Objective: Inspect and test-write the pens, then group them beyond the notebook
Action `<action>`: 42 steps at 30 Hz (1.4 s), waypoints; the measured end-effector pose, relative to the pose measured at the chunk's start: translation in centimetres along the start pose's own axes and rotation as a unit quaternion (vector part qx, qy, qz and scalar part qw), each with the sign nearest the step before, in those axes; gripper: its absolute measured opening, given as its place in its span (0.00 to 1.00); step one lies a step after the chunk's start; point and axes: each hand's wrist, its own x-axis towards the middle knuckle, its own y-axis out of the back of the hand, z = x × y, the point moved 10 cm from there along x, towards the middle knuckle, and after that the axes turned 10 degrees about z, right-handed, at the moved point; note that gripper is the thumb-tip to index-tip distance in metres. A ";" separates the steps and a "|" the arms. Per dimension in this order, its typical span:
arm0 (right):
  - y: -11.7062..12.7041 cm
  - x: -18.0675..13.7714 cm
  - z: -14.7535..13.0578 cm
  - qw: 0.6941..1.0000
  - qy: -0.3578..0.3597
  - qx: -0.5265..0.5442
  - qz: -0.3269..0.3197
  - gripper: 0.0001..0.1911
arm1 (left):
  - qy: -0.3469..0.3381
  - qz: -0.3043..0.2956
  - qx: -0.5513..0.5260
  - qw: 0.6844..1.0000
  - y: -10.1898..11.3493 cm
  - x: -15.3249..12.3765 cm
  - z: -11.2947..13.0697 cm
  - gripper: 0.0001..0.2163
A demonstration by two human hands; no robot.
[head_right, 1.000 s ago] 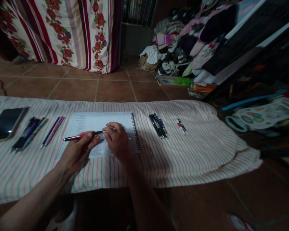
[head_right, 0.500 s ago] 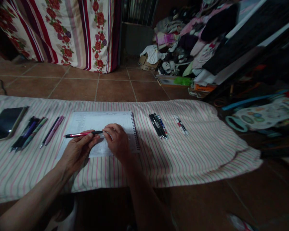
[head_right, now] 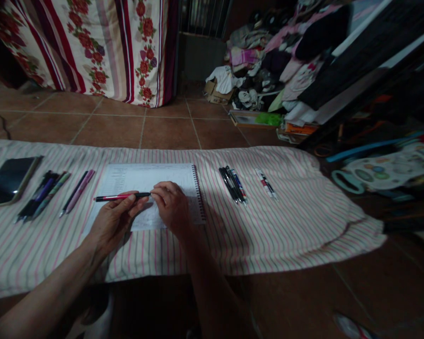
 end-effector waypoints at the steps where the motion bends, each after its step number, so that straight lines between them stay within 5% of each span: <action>1: 0.0 0.0 0.0 1.000 -0.002 0.001 -0.001 0.07 | -0.001 -0.001 -0.002 1.000 0.0 0.0 0.0 0.05; 20: 0.1 0.1 0.1 0.999 -0.017 0.028 0.014 0.07 | -0.005 0.032 -0.014 0.999 0.2 0.0 -0.1 0.05; 25: -0.1 0.0 0.9 0.994 -0.075 0.076 0.011 0.07 | 0.005 0.034 -0.022 0.999 0.2 0.0 -0.1 0.05; 30: -0.5 -0.7 3.3 0.963 -0.234 0.135 0.007 0.12 | 0.018 0.034 -0.041 0.998 0.1 -0.2 0.0 0.07; 34: -2.4 -1.9 4.1 0.912 -0.349 0.207 -0.059 0.11 | 0.022 0.026 -0.050 0.998 -0.2 -0.2 -0.1 0.09; 42: -3.0 -2.4 3.4 0.853 -0.417 0.313 -0.020 0.16 | 0.035 -0.043 -0.004 0.998 -1.8 -1.2 -0.9 0.15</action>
